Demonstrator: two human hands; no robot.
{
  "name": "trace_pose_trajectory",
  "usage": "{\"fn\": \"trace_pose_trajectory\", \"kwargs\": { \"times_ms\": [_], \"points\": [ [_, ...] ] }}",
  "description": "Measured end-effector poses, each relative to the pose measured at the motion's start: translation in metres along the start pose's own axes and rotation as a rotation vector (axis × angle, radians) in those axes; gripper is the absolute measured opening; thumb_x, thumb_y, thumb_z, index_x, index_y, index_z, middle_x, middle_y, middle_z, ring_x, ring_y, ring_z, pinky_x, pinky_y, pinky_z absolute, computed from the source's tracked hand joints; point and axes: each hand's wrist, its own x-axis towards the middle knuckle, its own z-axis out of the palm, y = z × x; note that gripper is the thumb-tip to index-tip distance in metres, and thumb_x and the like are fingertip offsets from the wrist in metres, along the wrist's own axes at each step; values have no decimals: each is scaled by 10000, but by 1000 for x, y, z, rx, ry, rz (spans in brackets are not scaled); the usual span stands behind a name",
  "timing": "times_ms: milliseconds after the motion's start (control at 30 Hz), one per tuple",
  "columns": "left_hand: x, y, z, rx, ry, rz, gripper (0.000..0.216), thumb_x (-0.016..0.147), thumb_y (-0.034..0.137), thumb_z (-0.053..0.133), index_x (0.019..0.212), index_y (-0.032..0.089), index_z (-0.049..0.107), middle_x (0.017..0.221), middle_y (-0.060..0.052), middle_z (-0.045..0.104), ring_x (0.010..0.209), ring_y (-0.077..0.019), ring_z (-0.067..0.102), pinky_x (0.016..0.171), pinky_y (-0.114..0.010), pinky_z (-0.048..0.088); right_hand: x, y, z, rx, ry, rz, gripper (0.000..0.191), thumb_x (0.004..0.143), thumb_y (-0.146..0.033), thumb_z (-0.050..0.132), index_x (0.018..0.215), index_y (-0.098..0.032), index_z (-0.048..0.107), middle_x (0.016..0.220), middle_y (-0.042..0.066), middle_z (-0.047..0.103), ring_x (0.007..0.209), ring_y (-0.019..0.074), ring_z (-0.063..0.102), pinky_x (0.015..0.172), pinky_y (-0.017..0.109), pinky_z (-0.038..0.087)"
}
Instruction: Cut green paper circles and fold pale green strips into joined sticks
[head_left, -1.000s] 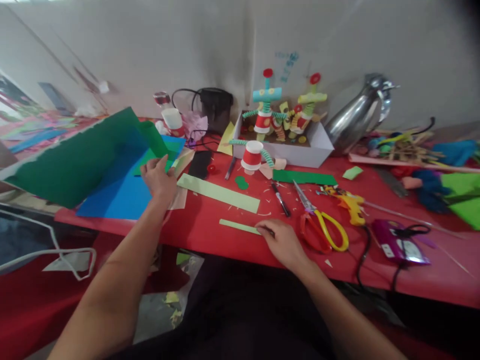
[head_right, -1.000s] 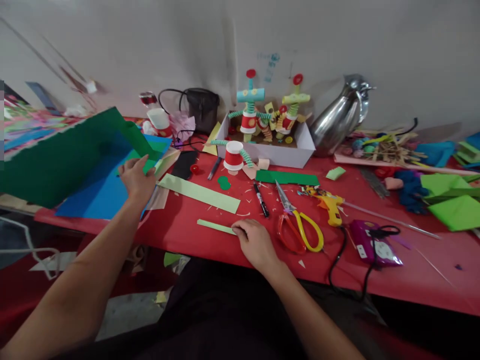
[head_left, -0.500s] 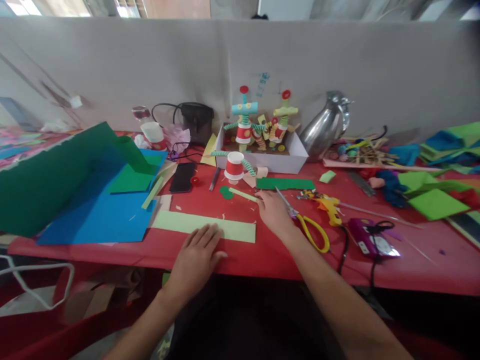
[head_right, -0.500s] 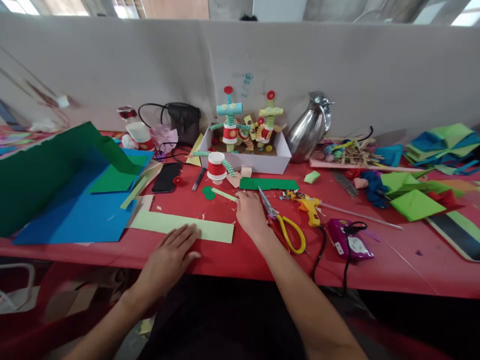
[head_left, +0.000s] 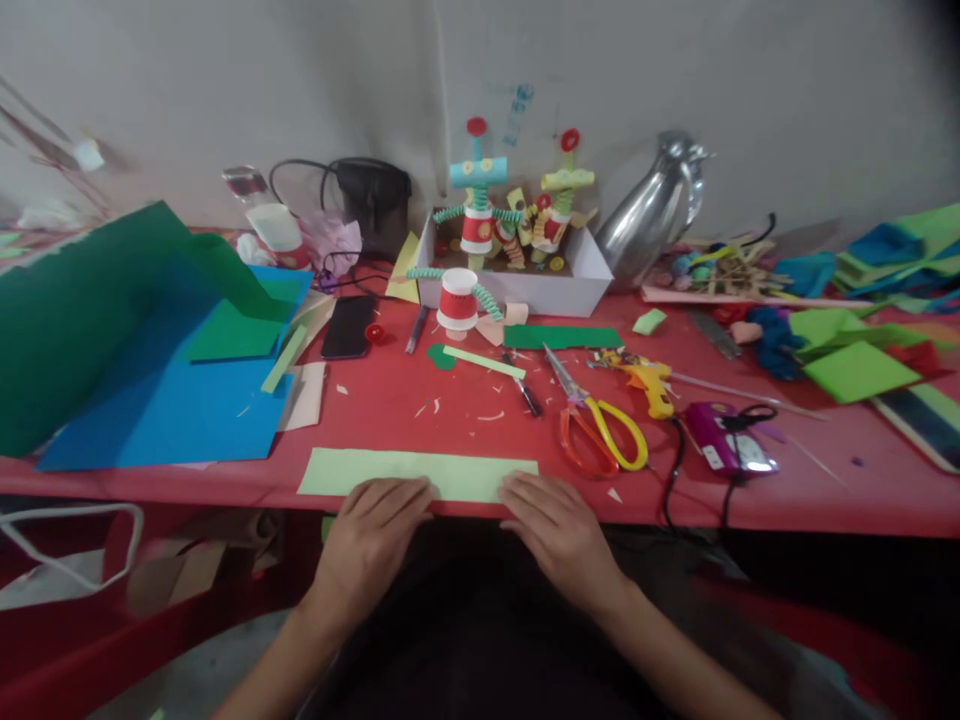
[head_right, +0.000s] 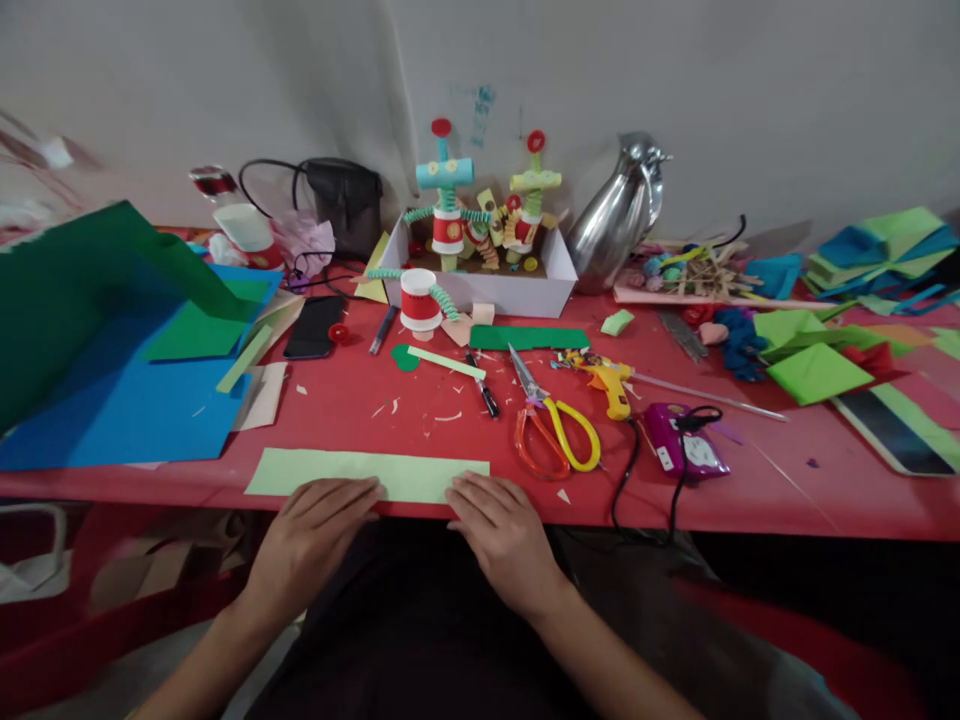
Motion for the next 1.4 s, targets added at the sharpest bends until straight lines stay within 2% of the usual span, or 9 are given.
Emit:
{"fn": "trace_pose_trajectory", "kwargs": {
  "times_ms": [200, 367, 467, 633, 833, 967, 1167, 1400],
  "points": [
    [-4, -17, 1, 15, 16, 28, 315, 877, 56, 545, 1120, 202, 682, 1060, -66, 752, 936, -229, 657, 883, -399, 512, 1, 5, -6, 84, 46, 76, 231, 947, -190, 611, 1146, -244, 714, 1121, 60, 755, 1069, 229, 677, 924, 423, 533],
    [12, -23, -3, 87, -58, 124, 248, 875, 83, 550, 1050, 196, 685, 1012, -73, 743, 886, -234, 647, 840, -396, 505, 15, 6, -15, 40, -28, 68, 169, 963, -162, 558, 993, -178, 724, 1000, 68, 750, 936, 227, 640, 862, 390, 520],
    [21, -25, -7, 129, -104, 146, 195, 880, 90, 531, 970, 181, 679, 970, -82, 731, 853, -242, 638, 818, -403, 498, 23, 5, -19, 36, -79, 135, 185, 984, -188, 519, 921, -163, 692, 938, 76, 715, 885, 222, 599, 844, 386, 491],
    [30, -26, -5, 182, -206, 86, 181, 914, 109, 486, 949, 166, 655, 919, -98, 707, 826, -263, 621, 768, -415, 493, 27, 4, -20, -3, -143, 276, 193, 988, -239, 503, 870, -182, 644, 877, 72, 655, 871, 235, 542, 834, 401, 437],
    [30, -34, 2, 119, -253, 54, 175, 961, 175, 461, 952, 180, 635, 895, -91, 701, 827, -266, 625, 754, -415, 492, 31, 8, -20, 24, -194, 381, 183, 943, -254, 577, 769, -198, 579, 821, 58, 613, 827, 236, 501, 789, 385, 416],
    [30, -43, 3, 50, -248, 50, 191, 981, 282, 477, 976, 177, 636, 909, -93, 711, 843, -256, 648, 769, -402, 504, 32, 9, -22, 84, -201, 395, 180, 935, -229, 586, 758, -201, 567, 812, 49, 595, 817, 230, 497, 785, 377, 410],
    [29, -55, 2, 34, -242, -4, 250, 952, 418, 536, 929, 191, 637, 891, -80, 721, 823, -242, 665, 745, -367, 494, 28, 10, -20, 136, -135, 420, 157, 907, -231, 640, 763, -196, 587, 827, 36, 576, 832, 216, 512, 814, 368, 413],
    [8, -82, -7, -45, -199, -120, 237, 940, 433, 546, 902, 216, 635, 901, -66, 722, 849, -237, 662, 800, -372, 490, 26, 13, -18, 144, -140, 434, 188, 909, -266, 635, 746, -202, 566, 826, 31, 574, 836, 218, 529, 817, 375, 410]
  ]
}}
